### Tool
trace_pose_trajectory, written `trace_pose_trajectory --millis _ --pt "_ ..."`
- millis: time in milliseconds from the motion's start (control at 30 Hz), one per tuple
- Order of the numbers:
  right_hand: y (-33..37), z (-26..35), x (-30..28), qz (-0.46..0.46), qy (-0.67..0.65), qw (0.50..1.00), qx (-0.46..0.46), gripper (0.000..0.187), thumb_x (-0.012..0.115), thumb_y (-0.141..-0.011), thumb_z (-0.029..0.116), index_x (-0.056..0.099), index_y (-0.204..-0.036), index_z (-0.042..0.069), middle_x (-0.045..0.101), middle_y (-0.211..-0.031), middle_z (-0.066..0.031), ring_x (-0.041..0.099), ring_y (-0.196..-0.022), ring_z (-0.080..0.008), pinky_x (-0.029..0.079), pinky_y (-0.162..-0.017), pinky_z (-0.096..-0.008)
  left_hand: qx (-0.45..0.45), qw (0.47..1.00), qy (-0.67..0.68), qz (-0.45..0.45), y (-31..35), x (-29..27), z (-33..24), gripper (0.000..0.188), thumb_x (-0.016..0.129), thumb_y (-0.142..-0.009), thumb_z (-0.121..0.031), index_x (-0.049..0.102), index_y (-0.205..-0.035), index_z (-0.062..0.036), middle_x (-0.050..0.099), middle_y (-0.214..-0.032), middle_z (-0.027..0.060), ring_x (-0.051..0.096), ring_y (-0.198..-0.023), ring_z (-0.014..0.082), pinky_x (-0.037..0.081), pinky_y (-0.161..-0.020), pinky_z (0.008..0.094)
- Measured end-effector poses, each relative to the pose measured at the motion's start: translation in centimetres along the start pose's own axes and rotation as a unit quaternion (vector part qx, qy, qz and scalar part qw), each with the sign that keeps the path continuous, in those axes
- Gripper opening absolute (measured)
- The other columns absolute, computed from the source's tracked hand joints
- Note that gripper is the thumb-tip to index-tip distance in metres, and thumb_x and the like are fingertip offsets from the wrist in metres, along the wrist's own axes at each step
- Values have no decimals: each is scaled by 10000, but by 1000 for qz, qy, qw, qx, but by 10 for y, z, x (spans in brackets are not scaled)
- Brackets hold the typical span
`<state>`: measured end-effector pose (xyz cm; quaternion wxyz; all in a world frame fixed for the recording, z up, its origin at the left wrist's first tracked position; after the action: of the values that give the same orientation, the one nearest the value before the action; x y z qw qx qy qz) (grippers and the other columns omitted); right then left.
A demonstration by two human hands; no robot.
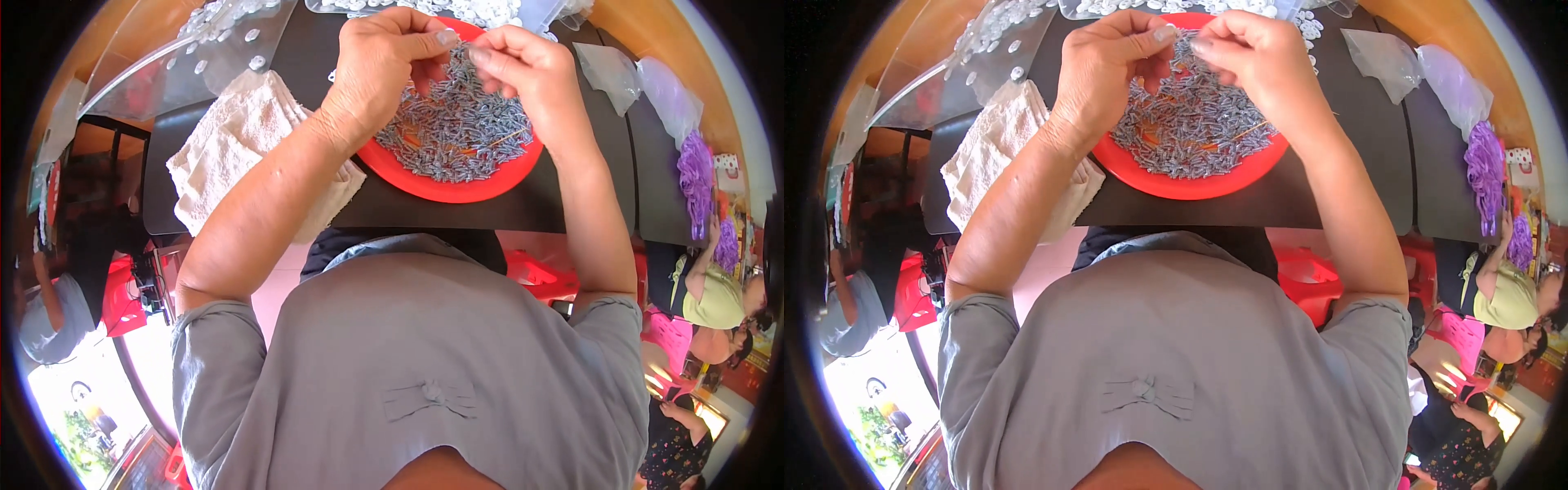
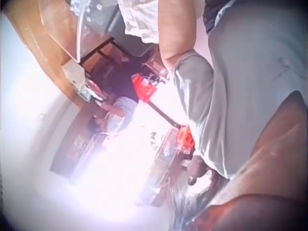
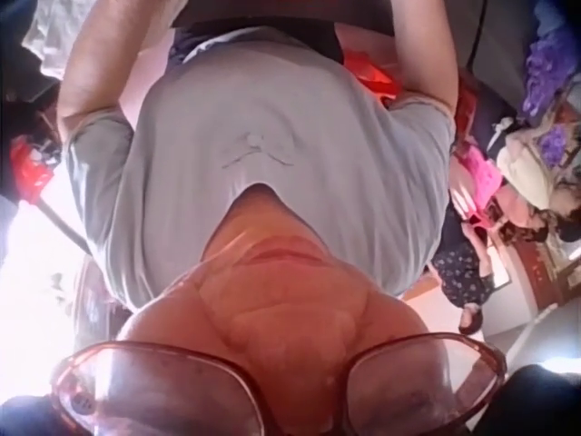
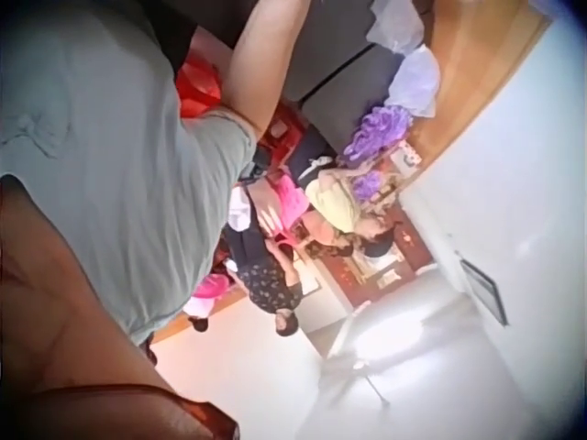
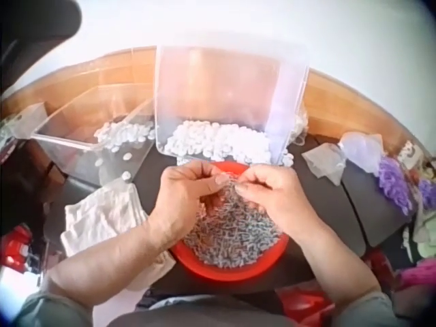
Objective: Assembling small plastic components with metal pins by hand.
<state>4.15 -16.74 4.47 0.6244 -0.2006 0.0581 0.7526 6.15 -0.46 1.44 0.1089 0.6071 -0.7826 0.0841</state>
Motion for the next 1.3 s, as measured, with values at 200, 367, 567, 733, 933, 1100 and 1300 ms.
trace_pose_trajectory --millis 200,367,567,733,933,1100,1300 --pt "27 6 -3 60 390 900 -184 112 667 -790 31 609 -886 39 577 -779 -59 583 -667 -176 454 -610 -308 -26 990 131 45 -1 -9 -1 101 584 -896 -52 626 -836 17 616 -701 80 562 -546 150 427 -472 259" --pt "31 -5 7 41 447 862 -236 119 670 -780 43 588 -867 44 569 -784 -68 590 -691 -243 460 -618 -349 15 995 37 92 -5 -2 8 144 628 -881 -118 652 -868 24 638 -754 98 598 -619 144 458 -519 254" --pt "20 11 4 17 374 903 -210 96 646 -778 28 578 -843 48 570 -795 -77 593 -716 -273 459 -623 -369 -23 995 72 69 -4 -1 12 103 668 -805 -65 671 -807 38 647 -710 115 600 -549 157 460 -450 264" --pt "25 -2 14 63 454 861 -219 92 627 -771 14 563 -829 48 566 -795 -82 585 -697 -283 463 -627 -354 -21 995 78 65 -6 -1 10 111 671 -806 -50 664 -837 57 643 -705 114 592 -538 162 458 -450 265" --pt "9 0 -2 29 125 985 -120 71 634 -884 68 646 -911 3 621 -813 -1 553 -708 -74 441 -624 -241 -46 993 81 69 -6 -1 14 149 682 -828 -61 654 -899 67 643 -734 116 596 -564 164 462 -467 266" --pt "0 -1 -5 -16 -40 999 -16 82 642 -873 43 671 -936 0 639 -821 -18 578 -716 -85 431 -627 -213 -55 993 66 77 -3 2 13 164 649 -876 -88 635 -951 57 639 -778 108 594 -617 158 457 -504 260" --pt "-3 1 4 -67 -132 989 -27 111 644 -866 28 681 -964 -10 666 -851 -46 605 -733 -99 433 -633 -207 -60 991 91 72 -2 2 14 144 649 -873 -62 633 -941 64 643 -785 117 603 -602 168 475 -495 274"
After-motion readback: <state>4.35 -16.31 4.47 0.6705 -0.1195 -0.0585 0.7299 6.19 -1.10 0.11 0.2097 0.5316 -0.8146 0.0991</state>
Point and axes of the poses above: each hand's wrist, its own y-axis away from the middle knuckle, its own x-axis out of the palm, z = x × y, the point moved 5 cm from there along -y, towards the middle knuckle
